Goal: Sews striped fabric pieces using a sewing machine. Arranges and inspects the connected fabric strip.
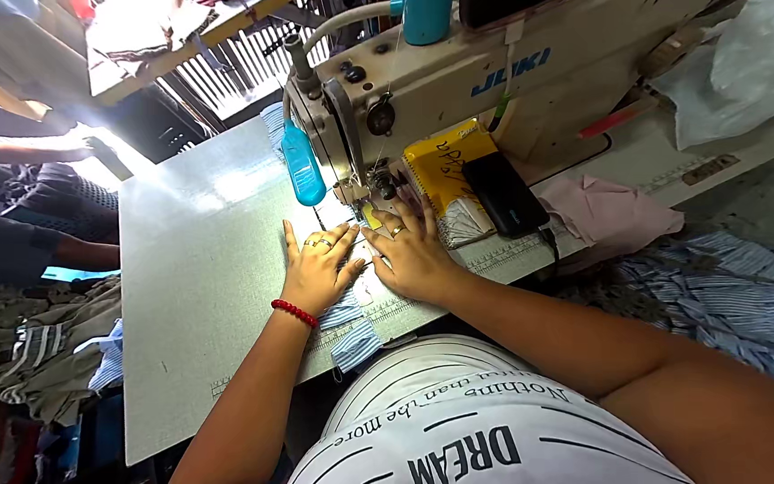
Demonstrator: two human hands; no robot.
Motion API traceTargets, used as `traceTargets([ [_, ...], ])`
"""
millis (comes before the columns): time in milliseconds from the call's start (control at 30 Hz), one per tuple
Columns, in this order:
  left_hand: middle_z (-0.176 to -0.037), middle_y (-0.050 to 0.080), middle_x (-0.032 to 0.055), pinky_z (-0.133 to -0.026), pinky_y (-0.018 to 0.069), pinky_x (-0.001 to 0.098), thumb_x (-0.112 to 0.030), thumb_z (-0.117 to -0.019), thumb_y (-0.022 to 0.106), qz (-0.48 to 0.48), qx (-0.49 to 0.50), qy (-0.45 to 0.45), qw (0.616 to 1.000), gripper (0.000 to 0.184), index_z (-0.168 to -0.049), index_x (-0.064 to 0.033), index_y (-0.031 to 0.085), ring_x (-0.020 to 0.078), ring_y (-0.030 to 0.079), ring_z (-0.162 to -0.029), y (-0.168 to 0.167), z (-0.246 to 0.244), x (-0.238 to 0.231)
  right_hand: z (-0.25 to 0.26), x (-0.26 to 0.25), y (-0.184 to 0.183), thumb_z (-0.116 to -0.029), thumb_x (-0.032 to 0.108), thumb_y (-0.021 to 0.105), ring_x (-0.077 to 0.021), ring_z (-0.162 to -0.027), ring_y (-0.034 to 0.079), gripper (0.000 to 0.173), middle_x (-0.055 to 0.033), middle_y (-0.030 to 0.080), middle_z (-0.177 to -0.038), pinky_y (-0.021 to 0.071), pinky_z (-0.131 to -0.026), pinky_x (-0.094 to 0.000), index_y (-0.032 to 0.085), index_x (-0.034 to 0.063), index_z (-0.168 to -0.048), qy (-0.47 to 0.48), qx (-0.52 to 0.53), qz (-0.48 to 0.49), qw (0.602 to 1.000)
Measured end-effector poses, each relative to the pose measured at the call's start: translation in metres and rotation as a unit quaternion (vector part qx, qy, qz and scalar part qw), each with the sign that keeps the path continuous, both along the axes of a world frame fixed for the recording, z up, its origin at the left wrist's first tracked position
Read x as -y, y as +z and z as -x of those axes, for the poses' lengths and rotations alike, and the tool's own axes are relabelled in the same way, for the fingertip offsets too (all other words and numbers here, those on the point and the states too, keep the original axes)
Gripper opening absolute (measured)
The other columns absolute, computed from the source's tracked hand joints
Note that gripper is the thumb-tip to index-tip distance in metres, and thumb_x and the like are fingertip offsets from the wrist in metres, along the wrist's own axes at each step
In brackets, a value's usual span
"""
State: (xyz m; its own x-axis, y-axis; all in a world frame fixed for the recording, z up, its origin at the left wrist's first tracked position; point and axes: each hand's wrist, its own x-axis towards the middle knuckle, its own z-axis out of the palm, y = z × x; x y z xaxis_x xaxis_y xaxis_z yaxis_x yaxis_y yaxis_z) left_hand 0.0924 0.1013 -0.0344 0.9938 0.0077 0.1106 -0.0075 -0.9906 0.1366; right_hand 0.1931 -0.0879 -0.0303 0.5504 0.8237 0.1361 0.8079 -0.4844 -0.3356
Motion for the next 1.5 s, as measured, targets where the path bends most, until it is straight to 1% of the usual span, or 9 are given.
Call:
traceTargets([
  [133, -0.154, 0.054, 0.0019, -0.115, 0.0009, 0.0789, -0.056, -0.1055, 0.026, 0.001, -0.003, -0.015, 1.000, 0.064, -0.152, -0.0214, 0.053, 0.0288, 0.049, -0.143, -0.001, -0.002, -0.004, 0.002, 0.001, -0.001, -0.1006, 0.036, 0.047, -0.0386, -0.157, 0.020, 0.048, -0.0106, 0.048, -0.158, 0.0017, -0.119, -0.0755, 0.065, 0.0184, -0.141, 0.002, 0.026, -0.009, 1.000],
  [500, -0.152, 0.055, 0.0034, -0.115, 0.0025, 0.0782, -0.054, -0.1060, 0.029, -0.005, -0.001, -0.013, 1.000, 0.063, -0.150, -0.0183, 0.055, 0.0311, 0.051, -0.141, 0.004, -0.013, -0.013, 0.001, -0.003, -0.001, -0.1031, 0.042, 0.041, -0.0391, -0.158, 0.015, 0.055, -0.0106, 0.039, -0.164, -0.0012, -0.117, -0.0764, 0.053, 0.0209, -0.152, -0.006, 0.025, 0.032, 0.999],
  [1000, -0.154, 0.053, 0.0063, -0.117, 0.0036, 0.0757, -0.053, -0.1062, 0.033, -0.005, -0.005, 0.017, 1.000, 0.063, -0.152, -0.0150, 0.052, 0.0313, 0.047, -0.143, 0.005, -0.022, -0.021, 0.001, -0.002, -0.006, -0.1021, 0.029, 0.042, -0.0396, -0.155, 0.025, 0.044, -0.0119, 0.051, -0.155, 0.0041, -0.119, -0.0747, 0.068, 0.0163, -0.136, 0.000, 0.037, -0.053, 0.998],
  [1067, -0.153, 0.052, 0.0095, -0.121, 0.0092, 0.0707, -0.056, -0.1018, 0.046, 0.032, 0.004, 0.065, 0.997, 0.065, -0.147, -0.0102, 0.056, 0.0316, 0.046, -0.144, 0.004, -0.015, -0.015, 0.001, 0.000, -0.008, -0.1015, 0.027, 0.043, -0.0394, -0.154, 0.027, 0.043, -0.0120, 0.053, -0.153, 0.0061, -0.120, -0.0735, 0.069, 0.0170, -0.134, 0.001, 0.038, -0.065, 0.997],
  [1167, -0.148, 0.054, 0.0148, -0.121, 0.0239, 0.0629, -0.057, -0.0855, 0.073, 0.073, 0.012, 0.184, 0.980, 0.060, -0.120, -0.0078, 0.070, 0.0362, 0.045, -0.142, 0.015, 0.000, -0.004, -0.001, -0.001, -0.011, -0.0997, 0.024, 0.046, -0.0388, -0.152, 0.031, 0.040, -0.0117, 0.057, -0.149, 0.0114, -0.122, -0.0707, 0.073, 0.0173, -0.128, -0.002, 0.040, -0.096, 0.995],
  [1267, -0.140, 0.057, 0.0170, -0.113, 0.0381, 0.0568, -0.046, -0.0856, 0.079, 0.148, -0.020, 0.258, 0.955, 0.046, -0.103, -0.0045, 0.071, 0.0375, 0.047, -0.137, 0.028, 0.011, 0.002, -0.001, -0.004, -0.013, -0.1011, 0.026, 0.043, -0.0401, -0.150, 0.034, 0.040, -0.0116, 0.059, -0.146, 0.0147, -0.121, -0.0705, 0.073, 0.0172, -0.126, -0.009, 0.041, -0.101, 0.994],
  [1400, -0.097, 0.067, 0.0120, -0.086, 0.0534, 0.0364, -0.027, -0.0958, 0.072, 0.368, 0.006, 0.257, 0.894, 0.031, -0.106, 0.0015, 0.065, 0.0178, 0.065, -0.091, 0.041, 0.016, 0.013, -0.003, -0.002, -0.012, -0.0996, 0.025, 0.043, -0.0442, -0.148, 0.038, 0.041, -0.0153, 0.062, -0.142, 0.0180, -0.119, -0.0716, 0.075, 0.0134, -0.122, -0.019, 0.029, -0.139, 0.990],
  [1433, -0.092, 0.066, 0.0089, -0.080, 0.0548, 0.0306, -0.019, -0.0985, 0.068, 0.455, 0.032, 0.239, 0.857, 0.025, -0.110, 0.0024, 0.063, 0.0121, 0.065, -0.083, 0.042, 0.015, 0.018, -0.004, -0.001, -0.011, -0.0989, 0.025, 0.044, -0.0451, -0.146, 0.039, 0.040, -0.0162, 0.063, -0.140, 0.0201, -0.118, -0.0723, 0.076, 0.0118, -0.120, -0.028, 0.022, -0.160, 0.986],
  [1500, -0.103, 0.071, 0.0094, -0.084, 0.0584, 0.0309, -0.013, -0.1019, 0.060, 0.561, 0.069, 0.175, 0.806, 0.028, -0.125, 0.0034, 0.061, 0.0113, 0.069, -0.088, 0.036, 0.014, 0.028, -0.006, 0.005, -0.007, -0.0978, 0.023, 0.048, -0.0460, -0.143, 0.042, 0.037, -0.0177, 0.064, -0.136, 0.0251, -0.115, -0.0716, 0.076, 0.0088, -0.118, -0.056, 0.006, -0.203, 0.977],
])
